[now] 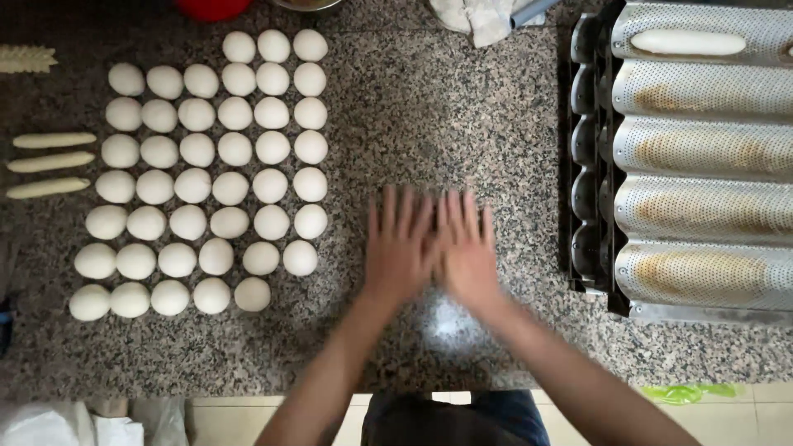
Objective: Shaping dough balls into elongated rolls and placing them on a baking tray
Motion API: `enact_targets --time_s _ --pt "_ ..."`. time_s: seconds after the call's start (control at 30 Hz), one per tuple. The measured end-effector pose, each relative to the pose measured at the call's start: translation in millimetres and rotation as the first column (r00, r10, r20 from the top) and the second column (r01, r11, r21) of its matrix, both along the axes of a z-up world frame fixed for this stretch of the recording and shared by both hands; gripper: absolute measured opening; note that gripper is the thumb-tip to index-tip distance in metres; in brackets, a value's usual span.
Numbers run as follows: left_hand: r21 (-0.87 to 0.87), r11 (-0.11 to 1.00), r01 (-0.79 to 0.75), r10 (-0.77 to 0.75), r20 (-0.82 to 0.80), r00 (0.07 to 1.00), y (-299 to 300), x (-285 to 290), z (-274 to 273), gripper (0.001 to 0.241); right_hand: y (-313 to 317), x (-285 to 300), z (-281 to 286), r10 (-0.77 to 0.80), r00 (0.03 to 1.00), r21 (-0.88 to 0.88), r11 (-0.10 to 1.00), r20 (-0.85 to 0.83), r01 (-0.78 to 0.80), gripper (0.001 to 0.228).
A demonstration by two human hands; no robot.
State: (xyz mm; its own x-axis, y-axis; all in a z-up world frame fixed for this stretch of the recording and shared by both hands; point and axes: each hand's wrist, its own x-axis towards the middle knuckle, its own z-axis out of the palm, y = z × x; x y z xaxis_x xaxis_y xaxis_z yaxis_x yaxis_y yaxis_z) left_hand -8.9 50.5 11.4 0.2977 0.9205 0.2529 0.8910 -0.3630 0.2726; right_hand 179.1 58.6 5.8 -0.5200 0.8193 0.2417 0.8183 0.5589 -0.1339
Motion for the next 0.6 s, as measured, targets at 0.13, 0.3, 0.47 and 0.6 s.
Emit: enact_targets --time_s 0.13,0.3,0.47,0.6 --pt "0.006 0.989 -0.147 0.147 0.01 0.989 77.9 -4.1 4.8 0.073 74.8 -28.6 20.0 -0.328 0.938 -0.381 0.858 0.108 0.344 0.078" --pt "-0.107 0.994 -0.013 0.02 0.066 0.998 -28.0 7.3 14.9 0.076 -36.6 -9.1 39.7 -0.3 0.941 -0.272 0.929 -0.157 0.251 0.08" --pt "-0.174 0.951 0.254 -0.186 0.334 0.924 -189.0 20.3 5.1 0.085 -167.1 70.8 1.0 0.178 0.968 -0.216 0.952 -0.176 -0.215 0.077" --pt "-0.184 0.983 0.014 -0.03 -0.085 0.996 -74.7 18.7 2.2 0.081 -70.9 19.7 17.3 0.032 0.999 -0.201 0.979 -0.023 -0.036 0.083"
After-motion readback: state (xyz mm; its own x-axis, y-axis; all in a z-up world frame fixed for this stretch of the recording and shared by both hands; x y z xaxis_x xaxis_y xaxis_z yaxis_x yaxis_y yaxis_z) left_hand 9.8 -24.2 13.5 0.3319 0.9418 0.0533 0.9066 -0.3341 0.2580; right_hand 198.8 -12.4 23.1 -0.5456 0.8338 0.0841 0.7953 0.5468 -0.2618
